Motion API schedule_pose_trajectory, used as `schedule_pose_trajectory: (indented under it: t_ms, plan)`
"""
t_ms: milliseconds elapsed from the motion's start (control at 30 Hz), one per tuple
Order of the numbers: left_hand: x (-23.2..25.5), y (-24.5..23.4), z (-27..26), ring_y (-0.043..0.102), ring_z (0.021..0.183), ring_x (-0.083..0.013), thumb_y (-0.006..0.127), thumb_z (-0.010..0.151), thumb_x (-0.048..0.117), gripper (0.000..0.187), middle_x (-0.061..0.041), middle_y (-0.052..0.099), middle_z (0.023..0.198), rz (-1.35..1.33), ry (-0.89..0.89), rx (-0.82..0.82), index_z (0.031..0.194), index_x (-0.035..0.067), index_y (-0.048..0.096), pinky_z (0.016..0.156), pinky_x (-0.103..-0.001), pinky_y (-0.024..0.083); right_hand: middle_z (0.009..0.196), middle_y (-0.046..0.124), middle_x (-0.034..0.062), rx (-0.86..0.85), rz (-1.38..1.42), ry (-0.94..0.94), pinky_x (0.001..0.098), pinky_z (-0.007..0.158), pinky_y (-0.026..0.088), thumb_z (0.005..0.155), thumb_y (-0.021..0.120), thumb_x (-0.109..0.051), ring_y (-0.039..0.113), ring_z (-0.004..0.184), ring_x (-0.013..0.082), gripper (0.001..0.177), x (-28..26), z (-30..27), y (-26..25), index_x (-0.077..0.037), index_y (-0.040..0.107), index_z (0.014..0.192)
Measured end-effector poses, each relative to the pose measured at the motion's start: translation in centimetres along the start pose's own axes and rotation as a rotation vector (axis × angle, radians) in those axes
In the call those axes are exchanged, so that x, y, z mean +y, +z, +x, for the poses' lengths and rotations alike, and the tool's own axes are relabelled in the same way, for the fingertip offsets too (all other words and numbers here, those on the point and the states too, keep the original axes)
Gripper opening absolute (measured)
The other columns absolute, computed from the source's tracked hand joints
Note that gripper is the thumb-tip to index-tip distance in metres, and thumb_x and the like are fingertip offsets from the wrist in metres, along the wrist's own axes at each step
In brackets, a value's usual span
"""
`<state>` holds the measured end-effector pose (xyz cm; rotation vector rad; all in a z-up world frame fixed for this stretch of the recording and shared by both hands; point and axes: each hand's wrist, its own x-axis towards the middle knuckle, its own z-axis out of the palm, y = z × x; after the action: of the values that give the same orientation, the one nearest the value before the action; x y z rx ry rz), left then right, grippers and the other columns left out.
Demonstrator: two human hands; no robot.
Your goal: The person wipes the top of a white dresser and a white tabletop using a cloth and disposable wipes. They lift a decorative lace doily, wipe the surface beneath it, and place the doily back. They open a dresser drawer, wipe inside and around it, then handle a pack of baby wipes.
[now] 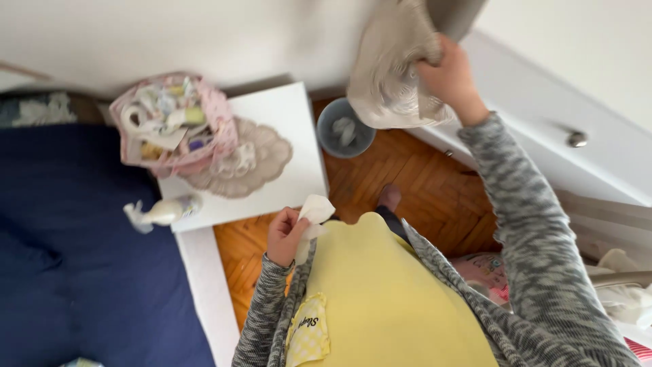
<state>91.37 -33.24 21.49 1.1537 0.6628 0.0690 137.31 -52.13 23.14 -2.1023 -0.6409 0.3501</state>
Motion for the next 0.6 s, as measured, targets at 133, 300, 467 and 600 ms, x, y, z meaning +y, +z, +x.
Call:
schedule_pose_trajectory:
  t_ms: [133,300,467,600]
  plan:
    - [0.3,-4.6,-1.8,0.044,0.072,-0.0043,0.067,0.096,0.002,0.026,0.005,0.048,0.078,0.009,-0.013,0.108,0.080,0.008,0.047,0.065,-0.021,0.041,0.104,0.074,0.0152,-0.135,-0.148,0.192,0.0402,0.080,0.060,0.095,0.070,-0.011,0.073,0.091,0.0290,0.035,4.6,1.1,9.8,-0.003,0.060,0.127]
    - [0.1,-9.0,-3.9,0.042,0.072,-0.0047,0.068,0.095,0.001,0.026,0.005,0.044,0.078,0.099,-0.029,0.206,0.080,0.007,0.047,0.064,-0.022,0.039,0.100,0.071,0.0222,-0.277,-0.302,0.290,0.0479,0.078,0.057,0.094,0.069,-0.014,0.071,0.087,0.0401,0.048,6.6,-1.1,15.4,-0.009,0.051,0.138]
    - [-0.3,-11.6,-4.5,0.042,0.070,-0.0055,0.068,0.094,0.001,0.028,0.004,0.043,0.076,0.089,-0.146,0.287,0.078,0.006,0.045,0.063,-0.022,0.040,0.118,0.067,0.0216,-0.105,-0.505,0.146,0.0497,0.084,0.057,0.087,0.063,-0.005,0.069,0.096,0.0421,0.065,4.1,-3.0,17.9,-0.016,0.054,0.151]
    - [-0.2,-12.4,-3.8,0.042,0.071,-0.0056,0.068,0.093,0.001,0.028,0.004,0.043,0.076,0.095,-0.147,0.313,0.078,0.007,0.045,0.064,-0.022,0.041,0.135,0.061,0.0187,0.028,-0.587,-0.063,0.0430,0.086,0.056,0.078,0.062,0.001,0.066,0.111,0.0363,0.055,19.8,-3.5,27.3,-0.013,0.065,0.131]
